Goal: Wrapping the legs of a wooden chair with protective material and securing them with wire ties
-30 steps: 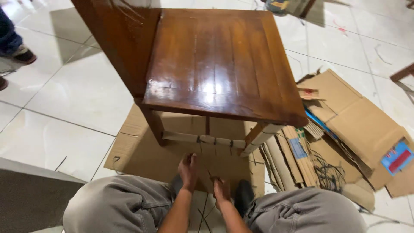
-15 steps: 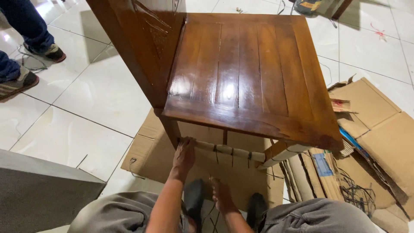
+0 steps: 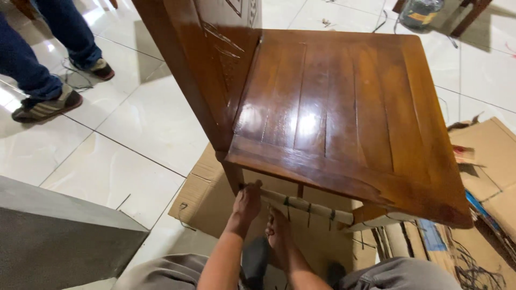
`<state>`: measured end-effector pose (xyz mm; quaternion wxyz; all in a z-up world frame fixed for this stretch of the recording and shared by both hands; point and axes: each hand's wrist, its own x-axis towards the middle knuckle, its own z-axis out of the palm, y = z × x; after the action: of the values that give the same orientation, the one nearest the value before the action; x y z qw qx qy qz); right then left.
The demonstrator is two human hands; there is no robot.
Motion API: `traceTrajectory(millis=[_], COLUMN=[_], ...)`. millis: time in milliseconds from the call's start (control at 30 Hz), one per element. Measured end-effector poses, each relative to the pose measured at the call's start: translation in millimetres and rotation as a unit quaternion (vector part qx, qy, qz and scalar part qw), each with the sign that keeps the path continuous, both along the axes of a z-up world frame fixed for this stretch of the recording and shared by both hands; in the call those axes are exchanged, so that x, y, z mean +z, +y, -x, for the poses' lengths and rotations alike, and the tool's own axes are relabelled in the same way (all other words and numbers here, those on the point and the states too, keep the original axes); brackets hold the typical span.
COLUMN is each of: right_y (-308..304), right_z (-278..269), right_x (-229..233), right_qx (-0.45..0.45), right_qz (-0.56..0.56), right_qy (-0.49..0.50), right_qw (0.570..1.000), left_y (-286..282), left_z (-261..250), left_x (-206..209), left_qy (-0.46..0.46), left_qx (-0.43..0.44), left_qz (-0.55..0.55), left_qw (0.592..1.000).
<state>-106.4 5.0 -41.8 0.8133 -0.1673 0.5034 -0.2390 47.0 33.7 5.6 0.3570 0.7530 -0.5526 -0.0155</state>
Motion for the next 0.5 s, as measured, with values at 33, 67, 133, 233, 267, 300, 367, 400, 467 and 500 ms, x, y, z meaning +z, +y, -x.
traceTrajectory(millis=[33, 67, 133, 233, 267, 300, 367, 400, 467, 500], right_y=[-4, -7, -13, -16, -13, -13, -15, -16, -18, -21], right_z=[-5, -9, -16, -21, -20, -21, -23, -25, -28, -28], right_x=[1, 2, -20, -23, -20, -25, -36, -27, -9, -17], right_qx=[-0.001, -0.003, -0.006, -0.004, 0.003, 0.003, 0.034, 0.035, 0.035, 0.036], right_qz=[-0.010, -0.020, -0.014, 0.000, 0.008, 0.006, 0.027, 0.026, -0.023, -0.023], right_qy=[-0.012, -0.024, -0.047, -0.100, -0.130, -0.130, -0.222, -0.222, -0.179, -0.179], right_qw=[1.000, 1.000, 0.999, 0.995, 0.991, 0.991, 0.974, 0.974, 0.983, 0.983], left_y=[-2, -4, -6, -8, -7, -7, -10, -8, -5, -7], left_z=[-2, -3, -4, -5, -4, -4, -5, -2, 5, 5], left_x=[-4, -9, -5, -5, -6, -9, -16, 1, 34, 34], left_qy=[-0.002, -0.003, -0.014, -0.022, -0.019, -0.019, 0.023, 0.022, 0.190, 0.190], left_qx=[0.007, 0.014, 0.017, 0.012, 0.005, 0.005, 0.006, 0.006, 0.045, 0.046], left_qz=[-0.019, -0.038, -0.038, -0.044, -0.050, -0.052, -0.085, -0.085, -0.096, -0.097], left_qw=[1.000, 0.999, 0.999, 0.999, 0.999, 0.998, 0.996, 0.996, 0.976, 0.976])
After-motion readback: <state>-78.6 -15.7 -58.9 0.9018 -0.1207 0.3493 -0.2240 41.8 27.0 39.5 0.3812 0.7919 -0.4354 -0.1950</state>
